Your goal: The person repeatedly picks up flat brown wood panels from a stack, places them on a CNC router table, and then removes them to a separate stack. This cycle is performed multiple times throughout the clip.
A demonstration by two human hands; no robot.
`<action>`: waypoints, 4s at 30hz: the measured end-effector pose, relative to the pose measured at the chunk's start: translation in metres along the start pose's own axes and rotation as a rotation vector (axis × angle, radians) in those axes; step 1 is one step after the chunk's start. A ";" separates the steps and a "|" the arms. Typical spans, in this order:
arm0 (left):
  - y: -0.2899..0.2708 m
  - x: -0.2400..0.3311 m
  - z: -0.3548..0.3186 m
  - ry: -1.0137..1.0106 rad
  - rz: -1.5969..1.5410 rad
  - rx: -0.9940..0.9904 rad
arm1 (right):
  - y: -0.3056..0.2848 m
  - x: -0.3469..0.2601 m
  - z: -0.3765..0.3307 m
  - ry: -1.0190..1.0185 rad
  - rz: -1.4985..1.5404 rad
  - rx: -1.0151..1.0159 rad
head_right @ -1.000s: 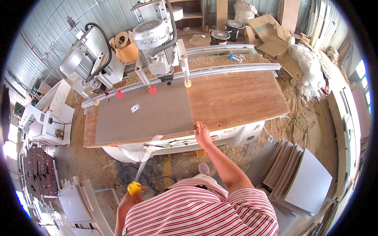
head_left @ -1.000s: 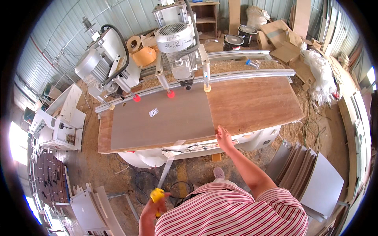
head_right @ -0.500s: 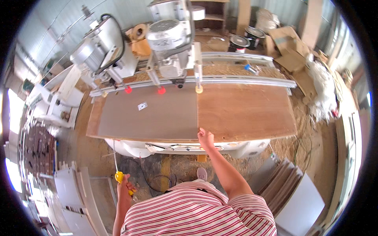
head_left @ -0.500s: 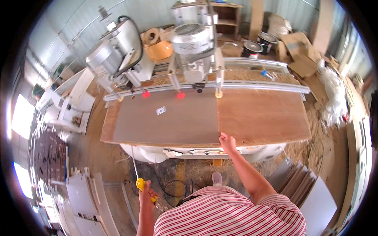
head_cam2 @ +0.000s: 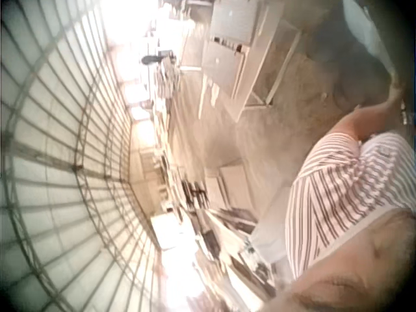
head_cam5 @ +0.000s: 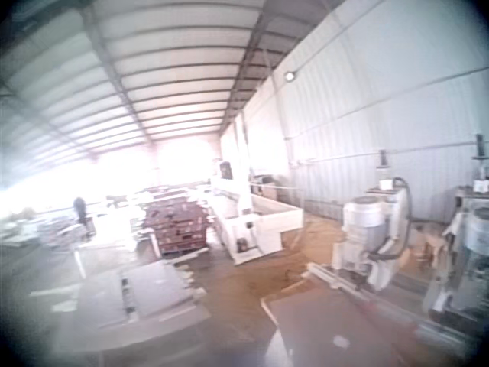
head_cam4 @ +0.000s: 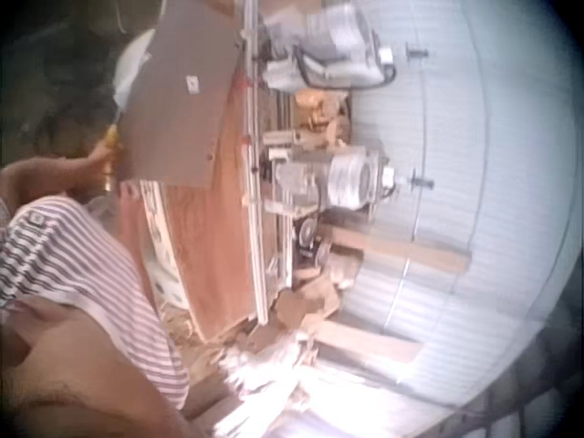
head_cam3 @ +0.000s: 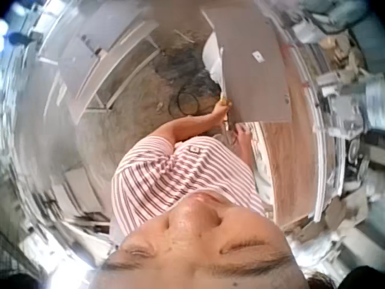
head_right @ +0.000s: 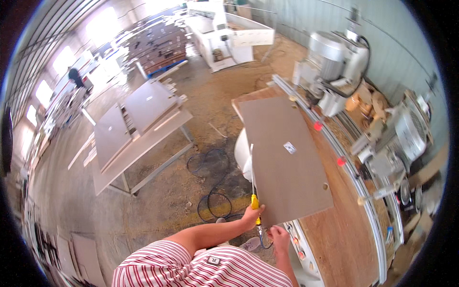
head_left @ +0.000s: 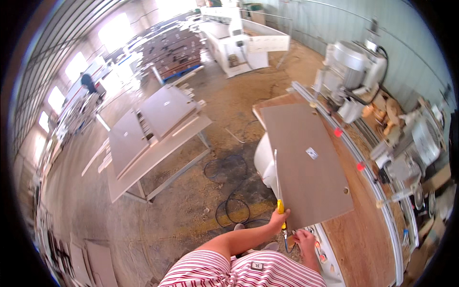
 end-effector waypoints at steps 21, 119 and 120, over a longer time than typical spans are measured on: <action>-0.340 0.183 -0.109 -0.010 0.183 -0.154 | 0.123 -0.033 0.148 -0.130 -0.029 0.195; 0.043 0.068 -0.330 0.287 1.671 -2.240 | 0.071 0.385 -0.500 -0.477 1.107 2.014; 0.059 0.053 -0.347 0.260 1.698 -2.244 | 0.051 0.401 -0.519 -0.327 1.138 2.064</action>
Point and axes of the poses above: each hand's wrist, its own z-axis towards the middle knuckle, its own y-axis out of the palm, x = y × z, the point moved 1 cm from there along z, towards the middle knuckle, and after that the axes turned 12 degrees about -x, right-handed, at the moved point
